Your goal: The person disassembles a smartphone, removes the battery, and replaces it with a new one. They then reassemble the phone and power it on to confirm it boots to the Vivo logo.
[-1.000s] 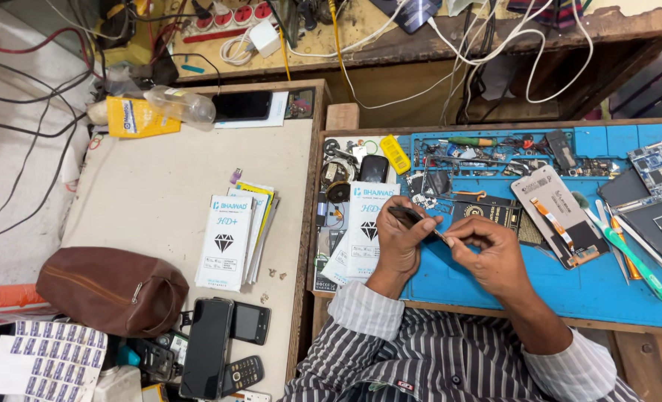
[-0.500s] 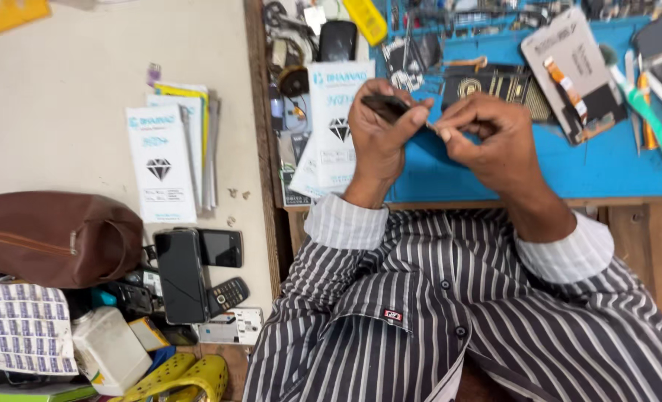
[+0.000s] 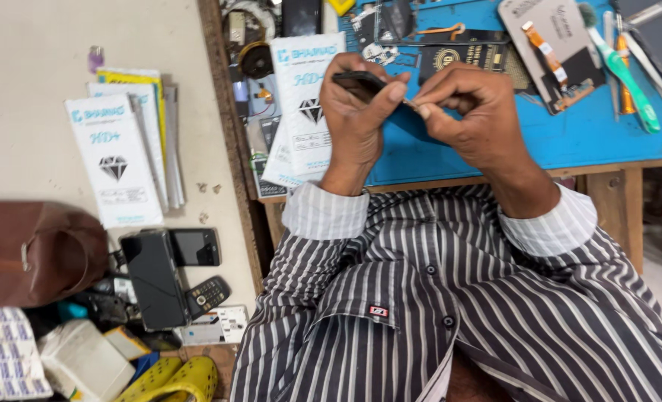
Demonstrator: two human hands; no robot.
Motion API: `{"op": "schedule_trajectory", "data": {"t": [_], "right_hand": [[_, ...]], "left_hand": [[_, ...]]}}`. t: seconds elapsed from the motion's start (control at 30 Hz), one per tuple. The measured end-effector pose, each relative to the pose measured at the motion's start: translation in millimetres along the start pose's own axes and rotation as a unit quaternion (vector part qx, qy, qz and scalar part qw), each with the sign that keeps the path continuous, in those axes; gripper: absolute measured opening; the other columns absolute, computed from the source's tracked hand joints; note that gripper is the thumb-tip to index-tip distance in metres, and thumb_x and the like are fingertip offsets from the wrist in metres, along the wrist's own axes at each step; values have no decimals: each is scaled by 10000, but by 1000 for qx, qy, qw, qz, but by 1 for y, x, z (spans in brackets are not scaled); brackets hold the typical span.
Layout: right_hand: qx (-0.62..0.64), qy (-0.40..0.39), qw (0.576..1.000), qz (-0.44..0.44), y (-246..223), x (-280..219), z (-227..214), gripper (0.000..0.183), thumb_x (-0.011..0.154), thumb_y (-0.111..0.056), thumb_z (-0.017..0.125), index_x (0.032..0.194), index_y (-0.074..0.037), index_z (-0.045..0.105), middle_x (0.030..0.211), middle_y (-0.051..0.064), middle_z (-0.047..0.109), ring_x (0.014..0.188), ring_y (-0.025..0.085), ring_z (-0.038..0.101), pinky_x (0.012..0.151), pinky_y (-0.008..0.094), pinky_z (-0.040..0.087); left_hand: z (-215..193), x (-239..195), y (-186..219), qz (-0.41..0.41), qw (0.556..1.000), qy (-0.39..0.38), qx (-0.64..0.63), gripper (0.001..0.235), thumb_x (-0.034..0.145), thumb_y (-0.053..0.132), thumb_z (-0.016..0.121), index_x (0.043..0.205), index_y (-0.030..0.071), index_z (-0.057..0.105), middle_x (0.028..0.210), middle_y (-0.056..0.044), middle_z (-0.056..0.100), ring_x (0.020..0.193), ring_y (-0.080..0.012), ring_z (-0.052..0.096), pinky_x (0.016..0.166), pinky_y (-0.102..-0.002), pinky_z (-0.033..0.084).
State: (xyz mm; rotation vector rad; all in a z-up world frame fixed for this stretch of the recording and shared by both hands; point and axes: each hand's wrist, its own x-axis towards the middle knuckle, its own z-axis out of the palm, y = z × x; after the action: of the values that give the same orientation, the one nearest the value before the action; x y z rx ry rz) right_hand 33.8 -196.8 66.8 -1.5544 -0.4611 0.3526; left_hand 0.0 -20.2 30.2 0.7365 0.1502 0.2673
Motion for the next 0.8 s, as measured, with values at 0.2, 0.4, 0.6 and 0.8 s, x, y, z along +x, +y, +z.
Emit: {"op": "schedule_trajectory", "data": {"t": [0.2, 0.4, 0.6, 0.8], "right_hand": [[26, -5, 1000, 0, -2, 1, 1, 46, 977, 31, 728, 1013, 30, 701, 1064, 88, 690, 902, 59, 652, 773, 186, 543], [2, -11, 1000, -10, -4, 1, -1, 53, 974, 5, 746, 1004, 20, 705, 1040, 82, 689, 824, 33, 607, 708, 173, 506], [-45, 10, 999, -6, -6, 0, -2, 42, 1001, 16, 717, 1041, 18, 730, 1074, 98, 716, 848, 55, 638, 721, 186, 522], [-139, -31, 988, -54, -11, -3, -12, 225, 1000, -26, 758, 1207, 39, 700, 1110, 136, 715, 994, 123, 708, 847, 232, 578]], "left_hand": [[2, 1, 0, -3, 1000, 0, -22, 442, 840, -65, 838, 1097, 78, 509, 939, -62, 610, 891, -145, 664, 1013, -463, 616], [2, 0, 1, -2, 1000, -3, -25, 452, 838, -67, 844, 1097, 80, 504, 938, -61, 610, 891, -140, 666, 1017, -462, 618], [5, 0, 1, 1, 1000, 16, -5, 447, 842, -67, 842, 1101, 71, 505, 966, -77, 626, 899, -164, 677, 990, -444, 627], [1, 4, -2, -7, 996, 85, 2, 495, 849, -33, 866, 1194, 40, 518, 1004, -103, 640, 908, -193, 680, 877, -321, 593]]}}
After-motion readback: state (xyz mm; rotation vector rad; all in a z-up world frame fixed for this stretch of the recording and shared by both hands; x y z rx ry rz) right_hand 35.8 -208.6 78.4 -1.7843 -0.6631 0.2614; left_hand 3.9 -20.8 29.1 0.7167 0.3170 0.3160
